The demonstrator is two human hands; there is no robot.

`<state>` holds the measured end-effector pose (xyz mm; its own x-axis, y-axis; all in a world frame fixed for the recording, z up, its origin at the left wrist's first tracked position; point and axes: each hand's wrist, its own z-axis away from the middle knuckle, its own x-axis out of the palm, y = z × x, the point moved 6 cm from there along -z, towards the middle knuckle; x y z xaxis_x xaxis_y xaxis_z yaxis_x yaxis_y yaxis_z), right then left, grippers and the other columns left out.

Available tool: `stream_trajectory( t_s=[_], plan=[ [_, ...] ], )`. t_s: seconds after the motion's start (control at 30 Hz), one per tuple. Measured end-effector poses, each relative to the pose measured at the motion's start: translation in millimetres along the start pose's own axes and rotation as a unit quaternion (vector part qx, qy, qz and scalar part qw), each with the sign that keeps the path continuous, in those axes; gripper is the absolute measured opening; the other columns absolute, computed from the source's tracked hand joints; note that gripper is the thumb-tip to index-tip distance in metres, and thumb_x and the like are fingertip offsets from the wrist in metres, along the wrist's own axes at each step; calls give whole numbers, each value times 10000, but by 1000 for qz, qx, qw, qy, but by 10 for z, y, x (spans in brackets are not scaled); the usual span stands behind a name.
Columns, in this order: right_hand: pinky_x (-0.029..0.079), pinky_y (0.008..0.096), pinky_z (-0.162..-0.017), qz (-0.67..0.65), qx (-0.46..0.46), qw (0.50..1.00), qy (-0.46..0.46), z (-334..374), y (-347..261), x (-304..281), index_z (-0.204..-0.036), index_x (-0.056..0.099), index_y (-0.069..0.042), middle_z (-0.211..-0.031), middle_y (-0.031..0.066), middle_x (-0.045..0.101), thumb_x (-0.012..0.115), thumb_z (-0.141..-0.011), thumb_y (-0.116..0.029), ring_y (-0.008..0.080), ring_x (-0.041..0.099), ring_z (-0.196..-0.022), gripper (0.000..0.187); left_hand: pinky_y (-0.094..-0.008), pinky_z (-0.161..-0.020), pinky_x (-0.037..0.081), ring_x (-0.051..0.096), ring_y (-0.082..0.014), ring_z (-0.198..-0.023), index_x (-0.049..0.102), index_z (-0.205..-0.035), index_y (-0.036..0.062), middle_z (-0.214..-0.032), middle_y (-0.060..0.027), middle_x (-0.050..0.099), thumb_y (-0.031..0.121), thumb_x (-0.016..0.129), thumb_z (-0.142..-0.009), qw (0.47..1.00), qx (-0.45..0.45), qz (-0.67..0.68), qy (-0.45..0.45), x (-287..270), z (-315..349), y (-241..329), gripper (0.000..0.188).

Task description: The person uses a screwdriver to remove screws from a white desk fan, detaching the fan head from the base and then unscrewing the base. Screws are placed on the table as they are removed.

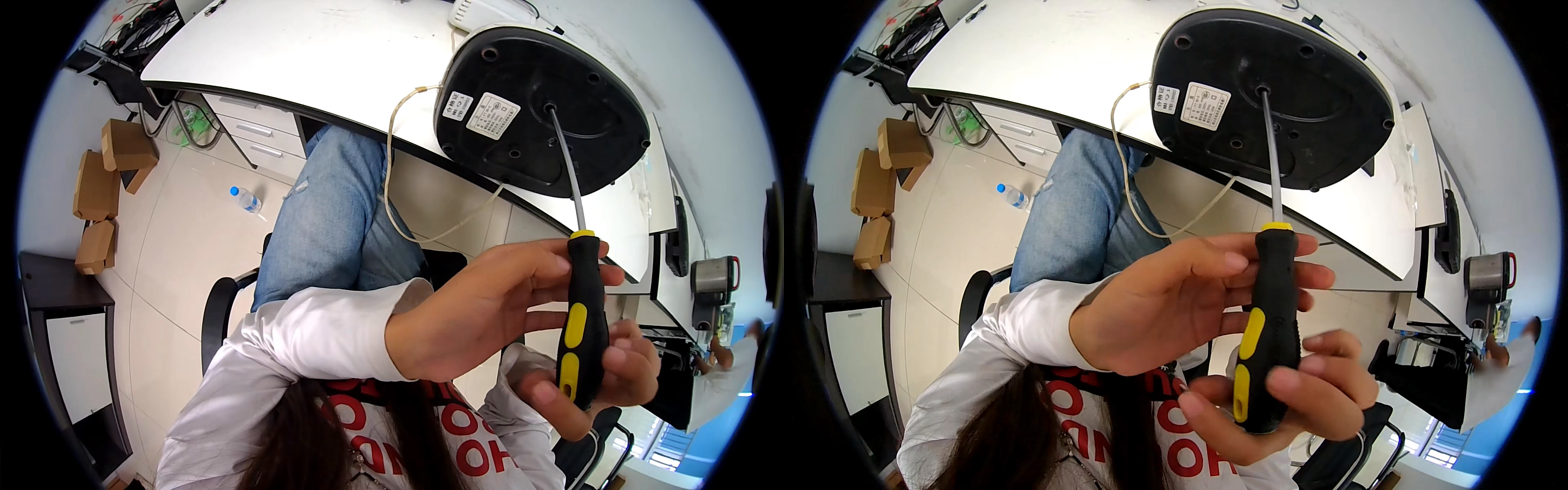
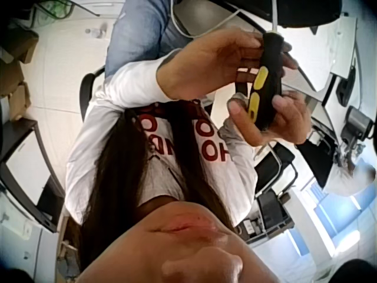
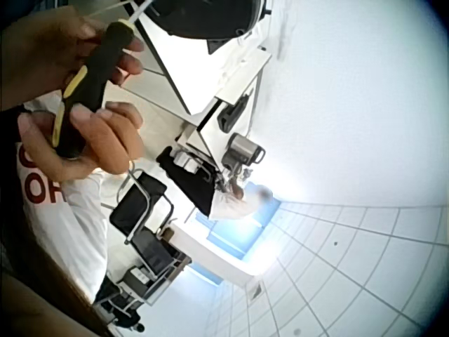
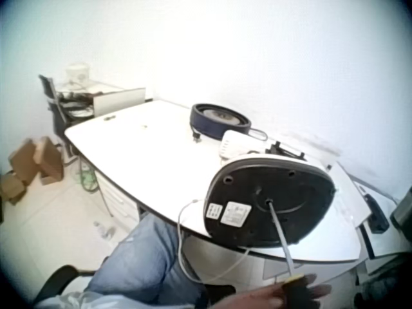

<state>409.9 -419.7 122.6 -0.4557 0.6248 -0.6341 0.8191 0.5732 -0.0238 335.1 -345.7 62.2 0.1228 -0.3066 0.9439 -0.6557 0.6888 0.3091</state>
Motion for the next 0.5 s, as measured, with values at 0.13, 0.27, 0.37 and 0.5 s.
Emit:
stream_trajectory(
  t_s=[0.13,0.27,0.37,0.5],
  plan=[
    [396,365,-735,-39,17,997,66,80,10,11,-844,518,-579,-1042,-35,333,716,-728,-129,174,385,-956,506,-312,-947,351,462,-157,-1062,370,-1336,68,-1186,-96,507,351,445,-921,998,-49,-47,20,-28,-8,-33,508],
    [395,381,-719,-86,-13,990,110,39,-9,104,-873,505,-549,-1036,-13,367,723,-722,-142,181,476,-871,486,-321,-953,377,495,-167,-1060,349,-1329,28,-1178,-110,511,281,519,-909,998,-21,-57,16,-30,-5,-26,519],
    [398,358,-685,-70,-21,987,146,26,37,83,-971,468,-517,-1044,14,373,742,-715,-257,183,502,-815,456,-338,-976,387,519,-200,-1079,342,-1303,4,-1207,-143,505,233,539,-901,999,2,-43,2,-47,-2,5,503],
    [402,290,-600,-45,55,989,130,79,147,35,-1159,365,-470,-1064,70,359,748,-698,-394,207,494,-812,604,-369,-1012,368,514,-245,-1121,343,-1273,5,-1255,-177,480,249,527,-898,1000,11,-11,-18,-47,-15,-2,484]
  ],
)
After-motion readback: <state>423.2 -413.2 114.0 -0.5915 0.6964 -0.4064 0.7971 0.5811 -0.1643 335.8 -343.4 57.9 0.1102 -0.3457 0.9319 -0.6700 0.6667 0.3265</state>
